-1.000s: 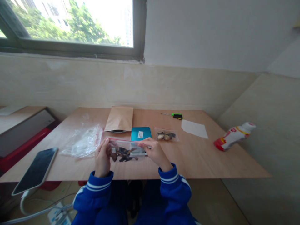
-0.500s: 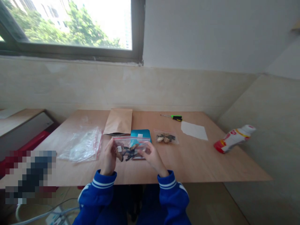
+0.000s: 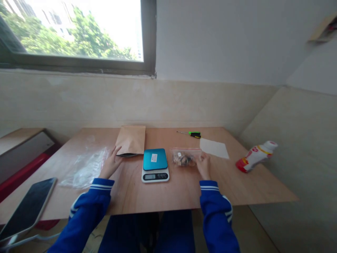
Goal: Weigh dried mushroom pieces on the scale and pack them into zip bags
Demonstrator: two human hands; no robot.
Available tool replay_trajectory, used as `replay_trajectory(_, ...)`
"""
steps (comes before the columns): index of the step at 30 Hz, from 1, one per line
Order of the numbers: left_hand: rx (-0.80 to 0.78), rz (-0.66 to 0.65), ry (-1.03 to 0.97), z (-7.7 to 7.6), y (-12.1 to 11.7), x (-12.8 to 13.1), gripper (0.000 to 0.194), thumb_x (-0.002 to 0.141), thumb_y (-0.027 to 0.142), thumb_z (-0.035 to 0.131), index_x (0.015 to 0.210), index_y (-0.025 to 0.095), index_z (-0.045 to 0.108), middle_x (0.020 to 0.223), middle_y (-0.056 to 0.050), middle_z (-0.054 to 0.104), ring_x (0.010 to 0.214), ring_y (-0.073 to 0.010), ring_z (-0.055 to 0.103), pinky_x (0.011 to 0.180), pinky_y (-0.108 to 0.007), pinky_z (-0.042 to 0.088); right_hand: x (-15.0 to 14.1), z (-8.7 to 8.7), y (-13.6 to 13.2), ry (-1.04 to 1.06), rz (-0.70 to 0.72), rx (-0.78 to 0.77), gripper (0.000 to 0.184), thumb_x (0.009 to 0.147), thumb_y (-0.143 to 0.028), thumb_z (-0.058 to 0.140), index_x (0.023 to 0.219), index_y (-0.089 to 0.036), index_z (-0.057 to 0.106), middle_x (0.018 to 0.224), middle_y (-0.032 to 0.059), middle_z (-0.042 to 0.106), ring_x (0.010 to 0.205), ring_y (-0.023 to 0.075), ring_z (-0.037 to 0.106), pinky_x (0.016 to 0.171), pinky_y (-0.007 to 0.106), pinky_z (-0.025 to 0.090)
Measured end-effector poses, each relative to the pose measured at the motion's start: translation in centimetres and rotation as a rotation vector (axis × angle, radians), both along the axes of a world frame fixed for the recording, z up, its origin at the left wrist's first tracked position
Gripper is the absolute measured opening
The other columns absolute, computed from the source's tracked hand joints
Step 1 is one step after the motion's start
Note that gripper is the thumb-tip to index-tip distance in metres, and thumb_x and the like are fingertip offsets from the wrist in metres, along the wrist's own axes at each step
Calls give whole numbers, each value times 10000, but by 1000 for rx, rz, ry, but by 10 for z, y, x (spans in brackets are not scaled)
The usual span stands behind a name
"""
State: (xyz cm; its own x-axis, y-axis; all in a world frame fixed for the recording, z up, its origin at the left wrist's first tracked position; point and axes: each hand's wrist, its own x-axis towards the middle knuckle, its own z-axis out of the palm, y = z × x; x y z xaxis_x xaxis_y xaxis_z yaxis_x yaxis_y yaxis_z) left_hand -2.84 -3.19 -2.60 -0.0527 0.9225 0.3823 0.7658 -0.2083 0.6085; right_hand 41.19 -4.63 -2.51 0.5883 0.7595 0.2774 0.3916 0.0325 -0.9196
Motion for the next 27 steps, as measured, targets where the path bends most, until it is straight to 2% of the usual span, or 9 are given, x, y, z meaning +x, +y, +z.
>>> replay_trajectory(2, -60, -6, 137, -2, 10, -7, 547, 768, 130, 522, 1312, 177, 491, 1463, -144, 418, 1404, -271, 309, 1151, -477, 254, -12, -4, -6, -120, -52, -4, 766, 679, -541, 656, 1263, -81, 468, 1371, 286, 440, 1318, 414, 356, 1021, 638, 314)
replay_trajectory(4, -107, -12, 210, -1, 17, -10, 519, 768, 113, 520, 1282, 189, 529, 1448, -129, 447, 1386, -267, 346, 1143, -455, 274, -29, -9, -12, -350, -1, -49, 739, 777, -508, 576, 1369, -105, 392, 1494, 249, 289, 1398, 388, 227, 1086, 617, 228)
replay_trajectory(7, -146, -18, 241, 5, 23, -10, 454, 799, 135, 515, 1243, 208, 574, 1398, -104, 516, 1299, -250, 474, 1085, -401, 366, -52, -20, -14, -686, 137, -237, 627, 892, -492, 423, 1426, -170, 354, 1543, 188, 228, 1409, 366, 231, 1078, 581, 275)
replay_trajectory(12, -178, -38, 289, 26, 23, -9, 314, 894, 258, 472, 1149, 267, 655, 1179, -39, 688, 1067, -207, 646, 947, -311, 461, -63, -27, 2, -752, 128, -433, 607, 914, -457, 401, 1423, -128, 365, 1525, 215, 267, 1382, 399, 277, 1058, 600, 282)
replay_trajectory(16, -168, 9, 336, 49, 16, -5, 319, 918, 348, 458, 1142, 293, 677, 1085, -44, 728, 997, -230, 671, 866, -300, 476, -82, -2, 4, -699, 172, -215, 521, 910, -382, 428, 1351, -106, 450, 1494, 219, 313, 1390, 383, 264, 1084, 614, 233)
replay_trajectory(19, -140, 58, 366, 70, 10, 3, 347, 926, 401, 437, 1158, 301, 676, 1069, -68, 731, 971, -252, 675, 818, -307, 477, -123, 34, -7, -569, 443, 122, 381, 940, -317, 382, 1251, -163, 539, 1397, 154, 461, 1331, 253, 401, 1098, 454, 333)
replay_trajectory(21, -118, 88, 390, 84, 6, 9, 361, 926, 431, 429, 1154, 305, 680, 1050, -81, 734, 960, -264, 675, 790, -311, 474, -159, 59, -14, -495, 677, 208, 350, 958, -249, 342, 1223, -191, 564, 1246, 105, 594, 1213, 188, 524, 1055, 375, 403)
replay_trajectory(24, -89, 129, 466, 100, 1, 17, 370, 929, 451, 410, 1141, 321, 684, 1011, -91, 740, 924, -278, 682, 743, -316, 468, -214, 83, -10, -543, 1006, 226, 403, 930, -102, 314, 1220, -185, 581, 1226, 76, 626, 1171, 153, 563, 1027, 315, 439)
replay_trajectory(27, -74, 152, 512, 104, -3, 22, 376, 933, 456, 397, 1136, 325, 685, 980, -99, 743, 895, -272, 686, 705, -301, 459, -258, 85, 8, -822, 1002, 28, 467, 872, 5, 321, 1240, -135, 573, 1295, 114, 592, 1228, 193, 529, 1027, 339, 442)
